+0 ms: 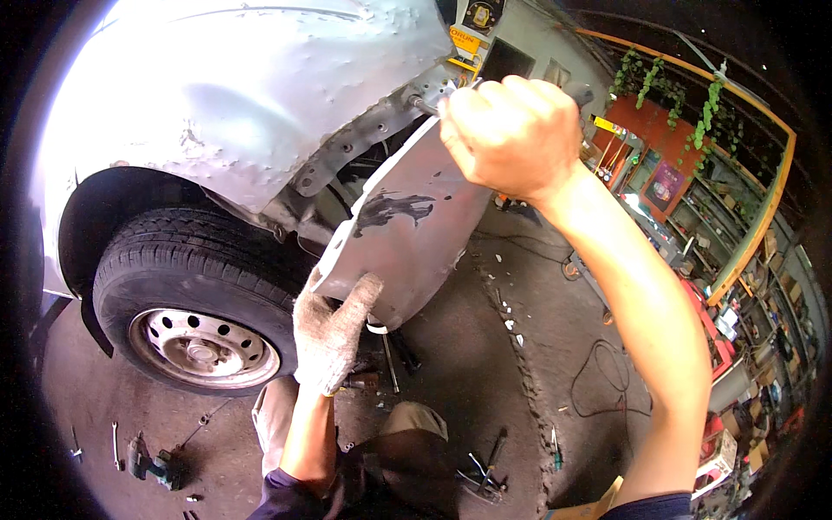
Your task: The person works on the front bumper of a silver car in a garage, using a wrench to loosen and tighten bolts on the bumper cover. They repeatedly adjust the bumper's position and fasten it to the vehicle's frame.
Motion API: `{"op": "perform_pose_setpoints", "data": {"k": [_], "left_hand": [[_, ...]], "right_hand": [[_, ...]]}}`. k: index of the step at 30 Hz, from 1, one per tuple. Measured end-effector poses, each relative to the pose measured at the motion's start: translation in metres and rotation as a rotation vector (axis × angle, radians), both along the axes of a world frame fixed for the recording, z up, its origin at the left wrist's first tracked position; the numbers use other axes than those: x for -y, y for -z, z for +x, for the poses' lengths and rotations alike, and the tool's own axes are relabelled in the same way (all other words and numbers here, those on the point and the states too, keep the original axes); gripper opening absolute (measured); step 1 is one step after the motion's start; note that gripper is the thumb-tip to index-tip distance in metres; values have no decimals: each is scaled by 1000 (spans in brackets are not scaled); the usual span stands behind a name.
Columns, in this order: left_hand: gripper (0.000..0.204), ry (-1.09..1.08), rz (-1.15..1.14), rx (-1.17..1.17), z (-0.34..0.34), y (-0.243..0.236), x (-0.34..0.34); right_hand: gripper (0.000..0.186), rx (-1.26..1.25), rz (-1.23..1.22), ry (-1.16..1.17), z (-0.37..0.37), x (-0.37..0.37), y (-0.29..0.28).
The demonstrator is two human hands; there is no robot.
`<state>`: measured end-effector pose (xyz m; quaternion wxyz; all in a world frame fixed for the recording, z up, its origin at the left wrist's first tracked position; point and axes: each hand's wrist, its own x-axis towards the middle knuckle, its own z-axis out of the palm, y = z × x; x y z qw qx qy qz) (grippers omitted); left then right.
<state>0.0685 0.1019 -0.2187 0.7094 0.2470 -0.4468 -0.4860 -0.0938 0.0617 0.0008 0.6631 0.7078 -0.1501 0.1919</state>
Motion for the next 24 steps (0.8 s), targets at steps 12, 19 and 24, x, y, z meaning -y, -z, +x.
{"op": "perform_pose_setpoints", "data": {"k": [12,19,24], "left_hand": [[36,-41,-1,26,-2,5,3],[37,-71,-22,16,-3,7,8],[41,40,16,-11,2,-1,0]], "right_hand": [[19,138,15,-4,8,1,7],[17,206,36,65,14,-4,13],[19,141,21,4,8,-4,12]]}}
